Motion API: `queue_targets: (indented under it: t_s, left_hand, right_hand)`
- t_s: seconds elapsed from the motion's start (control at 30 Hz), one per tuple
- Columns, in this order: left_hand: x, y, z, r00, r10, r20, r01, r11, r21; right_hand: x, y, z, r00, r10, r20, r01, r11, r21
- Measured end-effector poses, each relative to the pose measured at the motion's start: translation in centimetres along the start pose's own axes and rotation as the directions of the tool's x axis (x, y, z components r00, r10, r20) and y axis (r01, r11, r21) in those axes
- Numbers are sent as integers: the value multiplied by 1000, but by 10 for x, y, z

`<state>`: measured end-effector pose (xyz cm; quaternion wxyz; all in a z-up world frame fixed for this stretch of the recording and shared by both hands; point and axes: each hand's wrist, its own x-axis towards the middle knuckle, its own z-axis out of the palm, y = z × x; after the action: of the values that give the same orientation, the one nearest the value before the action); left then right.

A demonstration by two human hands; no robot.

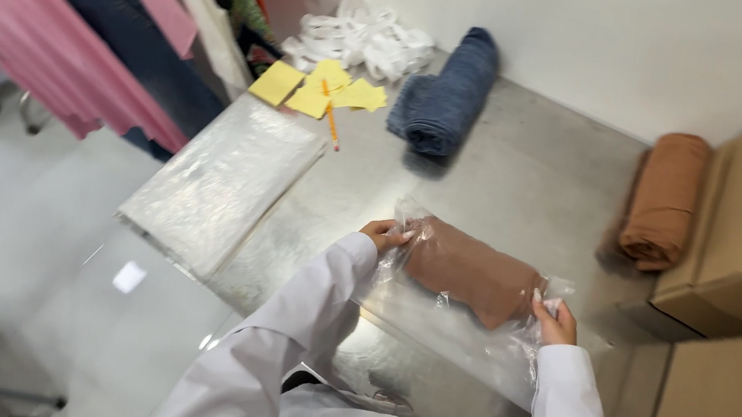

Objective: Packing a rolled fabric item into a plastic bag and then into a cardboard box, finishing by tying a white ribbon around it

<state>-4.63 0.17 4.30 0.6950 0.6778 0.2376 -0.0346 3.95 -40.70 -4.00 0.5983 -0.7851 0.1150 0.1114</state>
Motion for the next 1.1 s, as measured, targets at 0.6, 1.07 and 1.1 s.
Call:
queue_targets:
  t_s: [0.6, 1.07, 1.1]
  left_hand:
    - [29, -27, -461, 951, 151, -270, -182, 978, -97]
    - [2, 16, -458, 800, 430, -418, -274, 882, 383]
    - [-5, 29, -449, 747, 538, -390, -355, 819, 450]
  right_hand:
    - [-63, -148, 426, 924, -25, 382, -158, 885, 439]
    - [-90, -158, 421, 996, 59, 63, -75, 948, 308]
    - [-102, -174, 411, 999, 16, 28, -22, 965, 262]
